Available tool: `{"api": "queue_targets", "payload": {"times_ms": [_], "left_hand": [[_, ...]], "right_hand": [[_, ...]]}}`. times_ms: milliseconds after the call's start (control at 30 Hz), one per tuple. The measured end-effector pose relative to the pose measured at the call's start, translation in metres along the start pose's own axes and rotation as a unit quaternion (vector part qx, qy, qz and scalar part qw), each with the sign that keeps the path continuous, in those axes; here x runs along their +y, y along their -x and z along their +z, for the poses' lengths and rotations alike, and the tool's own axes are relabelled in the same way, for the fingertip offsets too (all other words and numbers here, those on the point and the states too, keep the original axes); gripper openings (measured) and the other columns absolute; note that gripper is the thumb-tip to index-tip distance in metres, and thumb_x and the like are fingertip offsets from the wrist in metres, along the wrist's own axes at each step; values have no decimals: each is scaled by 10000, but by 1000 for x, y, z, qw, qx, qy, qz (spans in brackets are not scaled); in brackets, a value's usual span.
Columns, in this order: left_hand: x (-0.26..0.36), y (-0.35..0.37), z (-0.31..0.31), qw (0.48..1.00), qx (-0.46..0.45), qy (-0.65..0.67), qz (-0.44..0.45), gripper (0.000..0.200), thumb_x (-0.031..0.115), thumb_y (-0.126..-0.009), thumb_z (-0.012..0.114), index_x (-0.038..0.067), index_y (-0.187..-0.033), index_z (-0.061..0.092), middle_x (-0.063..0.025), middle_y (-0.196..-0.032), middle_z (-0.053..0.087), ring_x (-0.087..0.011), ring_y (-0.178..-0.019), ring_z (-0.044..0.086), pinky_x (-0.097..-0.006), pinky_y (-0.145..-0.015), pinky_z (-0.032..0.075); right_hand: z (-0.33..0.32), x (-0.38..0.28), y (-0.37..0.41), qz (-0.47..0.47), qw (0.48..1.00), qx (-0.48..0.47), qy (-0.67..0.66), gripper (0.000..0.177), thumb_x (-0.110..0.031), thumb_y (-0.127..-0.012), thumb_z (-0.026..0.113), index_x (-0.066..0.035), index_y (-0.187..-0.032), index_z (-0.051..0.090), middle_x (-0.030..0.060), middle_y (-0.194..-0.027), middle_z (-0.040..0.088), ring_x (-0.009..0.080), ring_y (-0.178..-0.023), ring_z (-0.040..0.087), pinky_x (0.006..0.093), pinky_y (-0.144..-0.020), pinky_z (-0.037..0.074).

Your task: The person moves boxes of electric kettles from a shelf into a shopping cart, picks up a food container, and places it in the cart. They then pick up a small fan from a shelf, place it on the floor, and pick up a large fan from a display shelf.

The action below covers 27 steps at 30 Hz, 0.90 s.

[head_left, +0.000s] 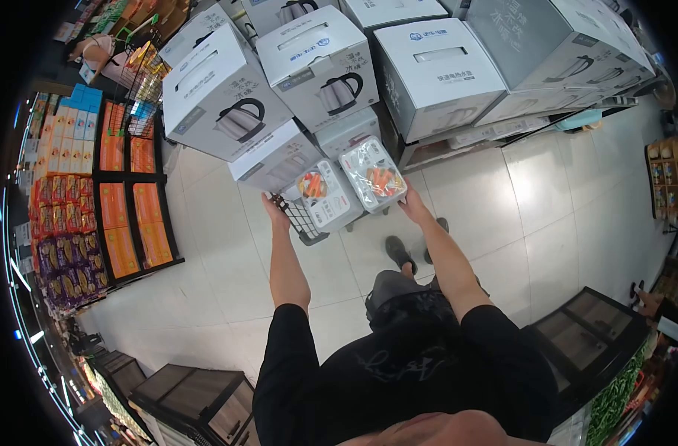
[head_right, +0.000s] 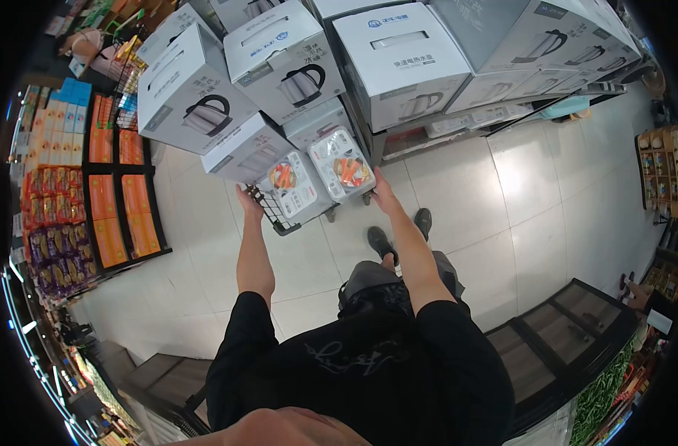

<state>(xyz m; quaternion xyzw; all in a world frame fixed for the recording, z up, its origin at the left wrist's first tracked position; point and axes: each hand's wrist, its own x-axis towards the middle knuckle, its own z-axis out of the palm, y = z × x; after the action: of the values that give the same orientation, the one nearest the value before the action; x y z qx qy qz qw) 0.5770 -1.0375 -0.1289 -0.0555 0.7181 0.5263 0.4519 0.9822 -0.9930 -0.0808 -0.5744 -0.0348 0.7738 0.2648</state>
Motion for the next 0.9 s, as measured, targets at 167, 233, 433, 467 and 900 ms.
{"api": "queue_targets", "payload": {"times_ms": [167, 233, 433, 467, 900], "left_hand": [[-1, 13, -7, 999, 24, 7, -36, 581, 628, -843, 418, 64, -975, 462, -70, -898, 495, -177, -845, 458, -337, -715, 388], [1, 14, -5, 998, 28, 2, -48, 592, 630, -842, 417, 56, -979, 457, -76, -900, 496, -183, -839, 458, -332, -711, 391], [4, 19, -13, 996, 40, 1, -80, 602, 624, -841, 429, 42, -994, 442, -88, -911, 496, -190, -833, 457, -330, -711, 387], [2, 17, -14, 996, 39, 8, -80, 598, 620, -842, 433, 42, -994, 440, -89, -915, 496, -189, -834, 456, -332, -714, 384], [-5, 62, -18, 997, 75, 22, -28, 591, 583, -823, 512, 29, -1018, 452, -83, -998, 475, -217, -1074, 385, -386, -999, 227]], "right_hand": [[-1, 1, 9, 10, 1000, 24, 2, 633, -552, -938, 312, -83, -1359, 375, 32, -1377, 419, 180, -1269, 351, 382, -1065, 212], [-3, 1, 6, 5, 1000, 20, -2, 642, -558, -936, 312, -80, -1361, 370, 37, -1381, 414, 183, -1271, 348, 376, -1064, 214], [1, -4, 16, 13, 1000, -2, 12, 680, -586, -920, 323, -74, -1365, 365, 52, -1380, 414, 184, -1267, 352, 356, -1055, 230], [2, -4, 16, 14, 1000, 7, 10, 686, -590, -918, 323, -71, -1365, 365, 54, -1378, 416, 185, -1263, 356, 350, -1054, 233], [-28, 20, -4, -1, 998, 6, 57, 775, -634, -871, 394, -78, -1401, 288, 78, -1444, 300, 234, -1332, 238, 448, -1074, 186]]}}
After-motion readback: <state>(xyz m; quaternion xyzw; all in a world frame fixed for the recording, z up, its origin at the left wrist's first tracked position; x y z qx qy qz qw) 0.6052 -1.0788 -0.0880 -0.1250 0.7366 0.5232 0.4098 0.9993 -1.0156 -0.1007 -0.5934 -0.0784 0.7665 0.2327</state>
